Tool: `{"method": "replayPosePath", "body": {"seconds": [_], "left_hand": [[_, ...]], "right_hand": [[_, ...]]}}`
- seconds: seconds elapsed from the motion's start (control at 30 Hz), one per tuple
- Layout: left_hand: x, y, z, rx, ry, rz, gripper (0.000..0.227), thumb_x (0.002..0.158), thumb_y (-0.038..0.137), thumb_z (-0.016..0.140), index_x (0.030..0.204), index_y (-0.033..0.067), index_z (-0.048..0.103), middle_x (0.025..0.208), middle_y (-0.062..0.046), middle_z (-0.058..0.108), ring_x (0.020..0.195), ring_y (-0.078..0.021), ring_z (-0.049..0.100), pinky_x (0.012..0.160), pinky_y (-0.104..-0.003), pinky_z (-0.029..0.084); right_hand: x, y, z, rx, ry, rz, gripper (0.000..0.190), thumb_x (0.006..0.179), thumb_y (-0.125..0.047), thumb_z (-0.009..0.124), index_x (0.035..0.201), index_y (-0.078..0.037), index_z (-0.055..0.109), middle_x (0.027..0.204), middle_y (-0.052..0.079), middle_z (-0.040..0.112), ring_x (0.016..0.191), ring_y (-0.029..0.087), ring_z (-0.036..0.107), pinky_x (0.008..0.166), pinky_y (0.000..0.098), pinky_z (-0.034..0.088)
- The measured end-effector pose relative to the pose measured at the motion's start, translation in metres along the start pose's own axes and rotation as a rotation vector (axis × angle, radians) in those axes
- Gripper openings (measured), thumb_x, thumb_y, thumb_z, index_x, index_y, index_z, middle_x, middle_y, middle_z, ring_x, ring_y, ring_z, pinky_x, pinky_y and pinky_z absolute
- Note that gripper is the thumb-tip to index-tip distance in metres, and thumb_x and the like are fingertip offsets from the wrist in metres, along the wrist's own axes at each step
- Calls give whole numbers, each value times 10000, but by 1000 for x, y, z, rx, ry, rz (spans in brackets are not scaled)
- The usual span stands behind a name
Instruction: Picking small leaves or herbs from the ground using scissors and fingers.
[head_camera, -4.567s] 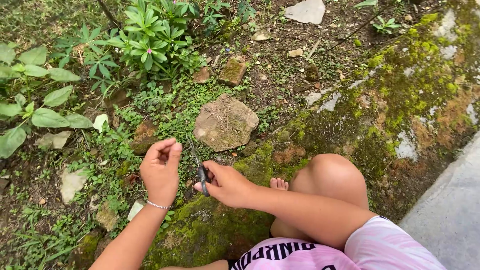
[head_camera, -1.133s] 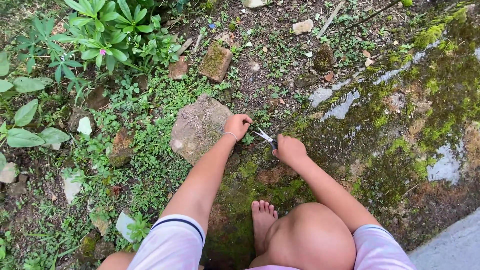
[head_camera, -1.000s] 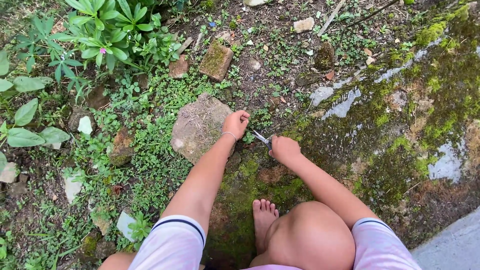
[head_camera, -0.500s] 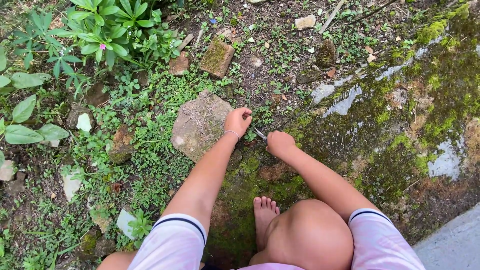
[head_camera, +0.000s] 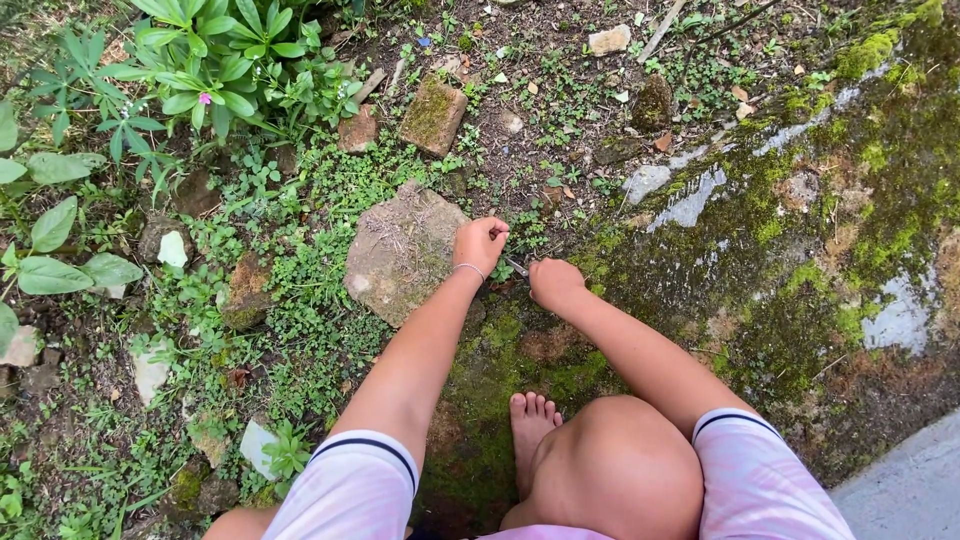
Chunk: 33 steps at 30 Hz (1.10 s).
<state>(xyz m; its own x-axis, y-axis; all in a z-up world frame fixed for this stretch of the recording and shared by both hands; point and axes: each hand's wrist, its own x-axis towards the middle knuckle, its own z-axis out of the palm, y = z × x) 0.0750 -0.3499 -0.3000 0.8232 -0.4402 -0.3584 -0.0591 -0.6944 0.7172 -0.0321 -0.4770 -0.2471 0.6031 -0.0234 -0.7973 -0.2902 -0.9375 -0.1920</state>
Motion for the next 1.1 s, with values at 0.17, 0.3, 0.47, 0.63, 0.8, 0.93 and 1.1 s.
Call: {"method": "replayPosePath", "body": {"seconds": [0.17, 0.3, 0.47, 0.63, 0.8, 0.93, 1.1], "left_hand": [[1, -7, 2, 11, 4, 31, 109, 837, 122, 755, 941, 126, 787, 910, -72, 773, 809, -243, 733, 780, -378, 580], [1, -5, -1, 20, -24, 1, 115, 846, 125, 755, 958, 131, 784, 907, -66, 771, 781, -230, 734, 774, -379, 586], [0, 5, -7, -90, -51, -15, 357, 827, 81, 745, 1177, 137, 705, 815, -44, 733, 733, -171, 700, 755, -341, 573], [16, -10, 1, -353, -1, 113, 424, 861, 15, 741, 1276, 73, 675, 771, -20, 609, 723, -104, 575, 716, -269, 543], [12, 33, -68, -699, 16, 171, 444, 904, 6, 739, 1331, 34, 621, 866, 19, 645, 783, -68, 600, 731, -221, 532], [-4, 52, -135, -883, 96, 176, 463, 909, 1, 725, 1352, 29, 592, 927, -3, 660, 843, -90, 652, 791, -243, 573], [-64, 60, -203, -1262, 202, 117, 484, 930, 26, 716, 1384, 23, 547, 907, -36, 654, 809, -136, 659, 753, -284, 563]], "right_hand": [[7, 2, 7, 13, 23, -6, 405, 961, -228, 674, 1284, 3, 597, 1059, 169, 729, 965, 332, 735, 766, 448, 627], [25, 10, 32, 20, 61, -33, 378, 970, -206, 661, 1275, 10, 600, 1059, 182, 733, 968, 348, 736, 766, 461, 623], [16, 20, 22, 54, 81, 8, 476, 917, -279, 738, 1255, 20, 587, 1096, 204, 733, 996, 360, 734, 820, 448, 613], [1, 43, 8, 165, 53, 124, 646, 853, -402, 820, 1275, -5, 534, 1147, 208, 703, 1050, 380, 702, 905, 460, 577], [0, 73, 14, 485, 175, 180, 628, 843, -371, 810, 1307, -68, 512, 987, 142, 697, 886, 299, 694, 798, 429, 554], [14, 74, 4, 720, 403, 68, 538, 938, -360, 793, 1308, -56, 545, 904, 142, 663, 777, 241, 624, 685, 375, 504], [-48, -18, -84, 1256, 323, -167, 465, 972, -239, 644, 1416, -146, 541, 1008, 36, 727, 749, 123, 639, 557, 264, 452]]}}
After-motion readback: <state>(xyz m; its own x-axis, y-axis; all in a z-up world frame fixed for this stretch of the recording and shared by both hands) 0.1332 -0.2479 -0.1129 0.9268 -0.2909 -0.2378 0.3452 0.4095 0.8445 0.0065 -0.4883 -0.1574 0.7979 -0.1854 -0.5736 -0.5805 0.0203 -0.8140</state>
